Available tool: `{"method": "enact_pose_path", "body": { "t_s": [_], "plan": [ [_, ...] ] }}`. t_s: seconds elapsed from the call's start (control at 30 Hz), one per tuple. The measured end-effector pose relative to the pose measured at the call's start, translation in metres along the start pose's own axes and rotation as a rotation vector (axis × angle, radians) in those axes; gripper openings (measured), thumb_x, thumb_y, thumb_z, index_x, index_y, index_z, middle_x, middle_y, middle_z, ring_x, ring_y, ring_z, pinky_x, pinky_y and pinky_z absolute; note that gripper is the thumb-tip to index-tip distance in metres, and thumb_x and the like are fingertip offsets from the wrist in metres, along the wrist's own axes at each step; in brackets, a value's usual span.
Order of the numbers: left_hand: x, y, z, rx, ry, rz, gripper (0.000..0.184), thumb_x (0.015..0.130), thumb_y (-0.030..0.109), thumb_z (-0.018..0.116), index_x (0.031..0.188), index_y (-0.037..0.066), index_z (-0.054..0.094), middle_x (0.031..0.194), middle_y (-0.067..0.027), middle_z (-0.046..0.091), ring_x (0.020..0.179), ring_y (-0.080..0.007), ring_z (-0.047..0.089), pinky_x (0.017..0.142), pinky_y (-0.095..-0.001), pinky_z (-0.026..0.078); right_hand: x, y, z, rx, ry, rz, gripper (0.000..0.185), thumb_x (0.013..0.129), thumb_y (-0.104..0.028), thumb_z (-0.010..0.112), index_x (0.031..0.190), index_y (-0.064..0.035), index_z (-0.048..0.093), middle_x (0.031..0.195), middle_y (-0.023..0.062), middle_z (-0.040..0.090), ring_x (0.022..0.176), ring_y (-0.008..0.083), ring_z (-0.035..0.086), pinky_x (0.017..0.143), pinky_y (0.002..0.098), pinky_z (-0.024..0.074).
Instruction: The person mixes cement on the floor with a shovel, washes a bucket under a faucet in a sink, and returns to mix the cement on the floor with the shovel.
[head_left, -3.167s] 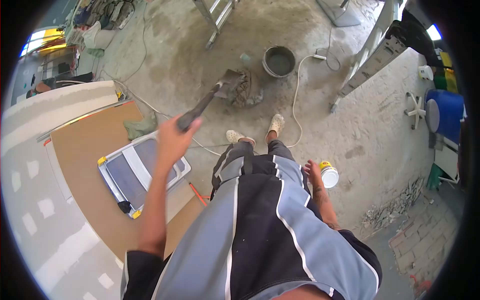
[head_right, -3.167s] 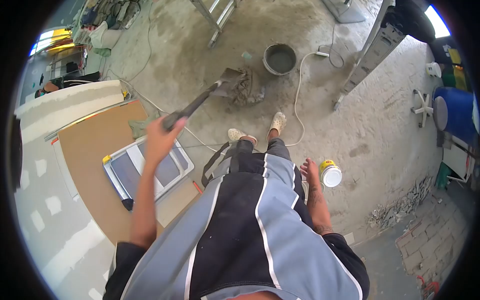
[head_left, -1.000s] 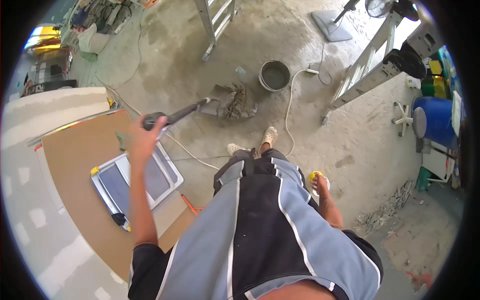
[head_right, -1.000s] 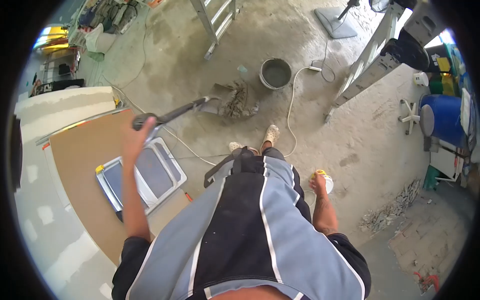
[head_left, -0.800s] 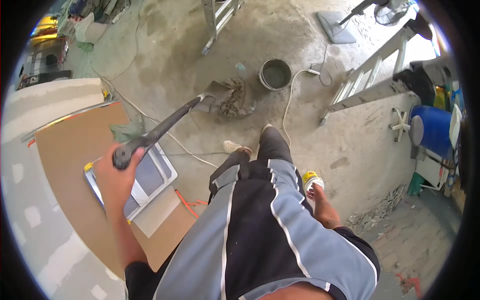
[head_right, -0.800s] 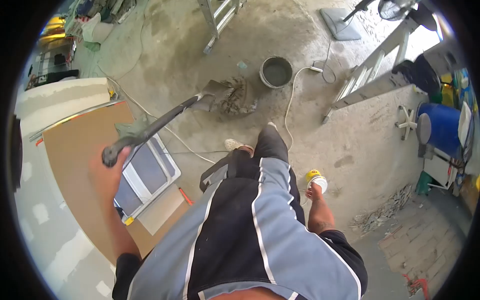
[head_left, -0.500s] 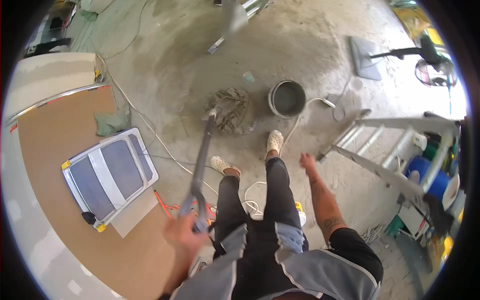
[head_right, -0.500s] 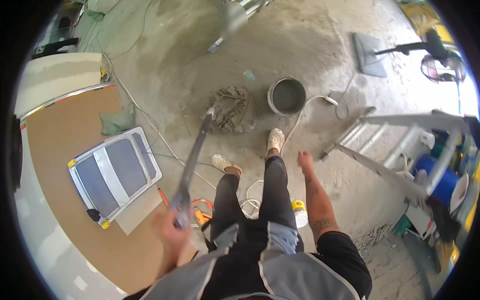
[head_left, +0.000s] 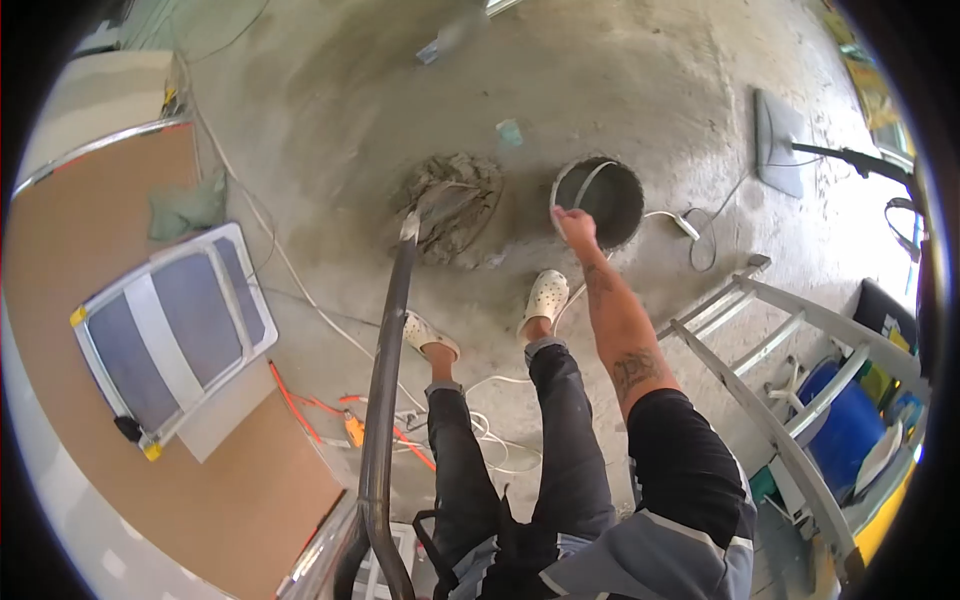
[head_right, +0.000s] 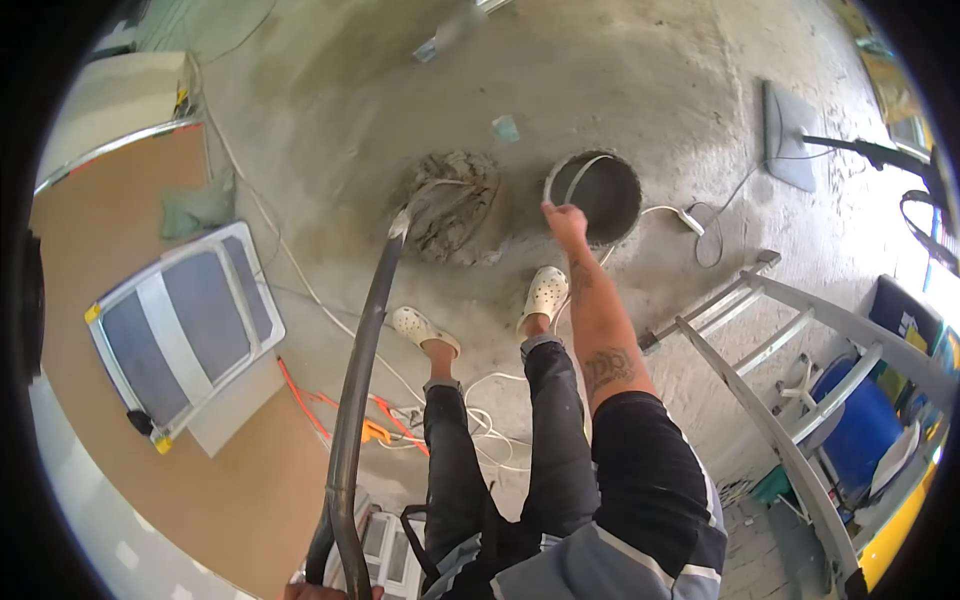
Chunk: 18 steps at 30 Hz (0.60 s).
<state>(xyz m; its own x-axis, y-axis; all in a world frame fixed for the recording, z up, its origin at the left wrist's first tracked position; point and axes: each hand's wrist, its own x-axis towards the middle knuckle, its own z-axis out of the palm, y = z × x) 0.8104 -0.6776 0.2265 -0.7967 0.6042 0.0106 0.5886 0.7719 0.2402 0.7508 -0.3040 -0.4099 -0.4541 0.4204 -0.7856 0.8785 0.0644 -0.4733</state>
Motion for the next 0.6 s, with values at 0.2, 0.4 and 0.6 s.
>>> {"method": "enact_pose_path", "body": {
  "t_s": [0.2, 0.4, 0.6],
  "plan": [
    [0.099, -0.006, -0.01, 0.053, 0.054, -0.206, 0.037, 0.061, 0.022, 0.084, 0.059, 0.008, 0.049, 0.05, -0.006, 0.044, 0.042, -0.0259, 0.044, 0.047, -0.0349, 0.033, -0.093, -0.022, -0.1, 0.545, 0.338, -0.045, 0.05, 0.087, -0.051, 0.058, 0.063, -0.006, 0.059, 0.056, -0.0006, 0.046, 0.051, 0.0117, 0.04, 0.05, 0.0284, 0.0373],
    [0.15, 0.016, 0.001, -0.046, 0.075, -0.238, 0.032, 0.071, 0.039, 0.074, 0.073, 0.01, 0.06, 0.056, -0.0043, 0.058, 0.049, -0.0286, 0.055, 0.052, -0.0398, 0.043, -0.229, -0.032, -0.157, 0.447, 0.268, -0.185, 0.057, 0.088, -0.053, 0.054, 0.058, -0.005, 0.051, 0.051, 0.0019, 0.043, 0.046, 0.013, 0.044, 0.045, 0.0328, 0.0383],
    [0.12, -0.016, -0.004, 0.021, 0.121, -0.092, 0.036, 0.074, 0.037, 0.072, 0.094, 0.01, 0.058, 0.081, -0.0066, 0.06, 0.077, -0.0257, 0.061, 0.067, -0.0391, 0.046, -0.289, 0.026, -0.159, 0.091, 0.313, -0.251, 0.063, 0.086, -0.058, 0.054, 0.069, 0.0026, 0.062, 0.06, 0.0117, 0.056, 0.058, 0.0209, 0.053, 0.057, 0.0388, 0.0428]
  ]
}}
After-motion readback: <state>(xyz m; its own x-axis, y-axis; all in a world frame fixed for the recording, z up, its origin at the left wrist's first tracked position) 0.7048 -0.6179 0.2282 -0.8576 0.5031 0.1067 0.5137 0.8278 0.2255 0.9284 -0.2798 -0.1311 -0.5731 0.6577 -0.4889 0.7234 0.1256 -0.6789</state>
